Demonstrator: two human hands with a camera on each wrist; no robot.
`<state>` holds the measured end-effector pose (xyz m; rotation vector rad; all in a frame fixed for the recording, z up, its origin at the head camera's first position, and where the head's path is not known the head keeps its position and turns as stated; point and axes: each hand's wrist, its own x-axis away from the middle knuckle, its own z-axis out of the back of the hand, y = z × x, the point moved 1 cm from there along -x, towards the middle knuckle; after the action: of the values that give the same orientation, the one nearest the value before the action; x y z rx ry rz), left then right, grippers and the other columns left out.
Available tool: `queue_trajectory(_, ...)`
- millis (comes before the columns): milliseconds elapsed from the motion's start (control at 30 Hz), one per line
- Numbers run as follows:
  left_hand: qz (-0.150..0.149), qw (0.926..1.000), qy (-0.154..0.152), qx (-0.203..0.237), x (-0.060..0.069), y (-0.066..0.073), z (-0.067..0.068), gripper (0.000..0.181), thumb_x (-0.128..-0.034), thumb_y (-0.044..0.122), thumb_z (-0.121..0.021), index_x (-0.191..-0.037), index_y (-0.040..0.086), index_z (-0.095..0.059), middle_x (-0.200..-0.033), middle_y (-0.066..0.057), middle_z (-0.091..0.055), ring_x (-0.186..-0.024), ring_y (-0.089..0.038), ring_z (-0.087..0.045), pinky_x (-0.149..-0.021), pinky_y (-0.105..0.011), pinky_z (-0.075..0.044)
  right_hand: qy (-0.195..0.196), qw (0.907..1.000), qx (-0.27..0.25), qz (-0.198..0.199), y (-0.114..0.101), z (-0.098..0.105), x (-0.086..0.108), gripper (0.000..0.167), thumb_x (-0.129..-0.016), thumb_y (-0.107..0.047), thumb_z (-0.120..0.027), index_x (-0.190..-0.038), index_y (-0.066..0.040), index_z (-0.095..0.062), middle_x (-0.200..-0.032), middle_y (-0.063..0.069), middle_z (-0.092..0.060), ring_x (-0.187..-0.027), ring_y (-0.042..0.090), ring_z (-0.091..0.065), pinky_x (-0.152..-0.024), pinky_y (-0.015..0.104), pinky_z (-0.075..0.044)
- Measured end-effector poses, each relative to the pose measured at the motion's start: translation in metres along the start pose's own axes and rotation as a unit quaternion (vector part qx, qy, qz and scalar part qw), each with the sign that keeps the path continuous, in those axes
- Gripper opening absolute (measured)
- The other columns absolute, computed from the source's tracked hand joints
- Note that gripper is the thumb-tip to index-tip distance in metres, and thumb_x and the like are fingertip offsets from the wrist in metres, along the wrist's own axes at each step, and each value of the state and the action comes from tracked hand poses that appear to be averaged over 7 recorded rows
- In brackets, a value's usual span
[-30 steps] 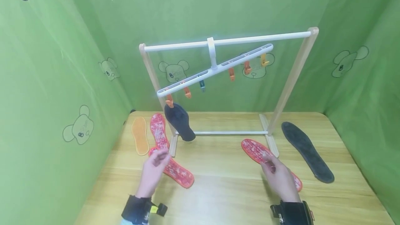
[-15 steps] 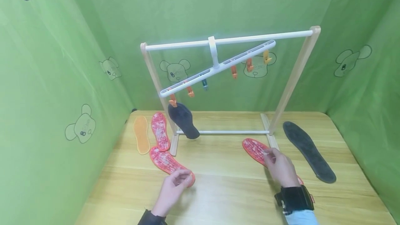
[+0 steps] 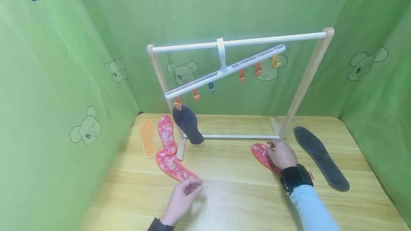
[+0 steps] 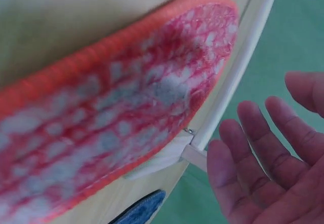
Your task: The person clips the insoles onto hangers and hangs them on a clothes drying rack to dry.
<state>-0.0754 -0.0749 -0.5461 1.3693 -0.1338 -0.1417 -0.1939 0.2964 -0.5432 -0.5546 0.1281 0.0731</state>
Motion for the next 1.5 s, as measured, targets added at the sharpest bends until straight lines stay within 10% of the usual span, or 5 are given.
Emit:
queue_trajectory(700,0.017,0.9998,0.009,-0.010,0.002,-0.005,-0.001,0.024,-0.0924,0.017,-0.069,-0.113,0.004,-0.068,-0.101,-0.001,-0.069,-0.092,-0.015,-0.064,-0.083,-0.025,-0.053,-0.102,0.9925,0.057,-0.035,0.020,-0.021,-0.020,0.058,-0.078,-0.028,-0.084,-0.117,0.009,-0.062,-0.104,0.029,-0.066,-0.090,0.041,-0.062,-0.075,0.055,-0.050)
queue_trajectory(1033,0.016,0.9996,0.010,-0.019,0.002,-0.006,0.004,0.026,-0.0927,0.021,-0.069,-0.112,0.004,-0.069,-0.099,0.003,-0.069,-0.091,-0.012,-0.064,-0.084,-0.026,-0.053,-0.094,0.9939,0.042,-0.040,0.015,-0.025,-0.014,0.056,-0.081,-0.025,-0.081,-0.119,0.011,-0.060,-0.102,0.030,-0.066,-0.086,0.042,-0.063,-0.075,0.056,-0.050)
queue_trajectory(1267,0.007,0.9998,0.010,-0.013,-0.002,0.000,0.005,0.025,-0.0940,0.019,-0.068,-0.113,0.003,-0.068,-0.102,-0.004,-0.070,-0.093,-0.016,-0.065,-0.084,-0.027,-0.052,-0.062,0.9972,0.020,-0.036,0.003,-0.019,-0.002,0.037,-0.085,-0.021,-0.078,-0.108,0.005,-0.065,-0.068,0.008,-0.056,-0.063,0.027,-0.051,-0.055,0.039,-0.039)
queue_trajectory(1500,0.002,0.9997,0.017,-0.014,-0.014,0.006,0.009,0.023,-0.0948,0.021,-0.068,-0.113,0.008,-0.069,-0.102,-0.004,-0.070,-0.091,-0.015,-0.065,-0.084,-0.028,-0.053,-0.026,0.9993,-0.002,-0.028,-0.016,-0.005,0.017,0.027,-0.089,-0.019,-0.073,-0.102,0.003,-0.066,-0.079,0.015,-0.064,-0.069,0.030,-0.058,-0.058,0.043,-0.043)
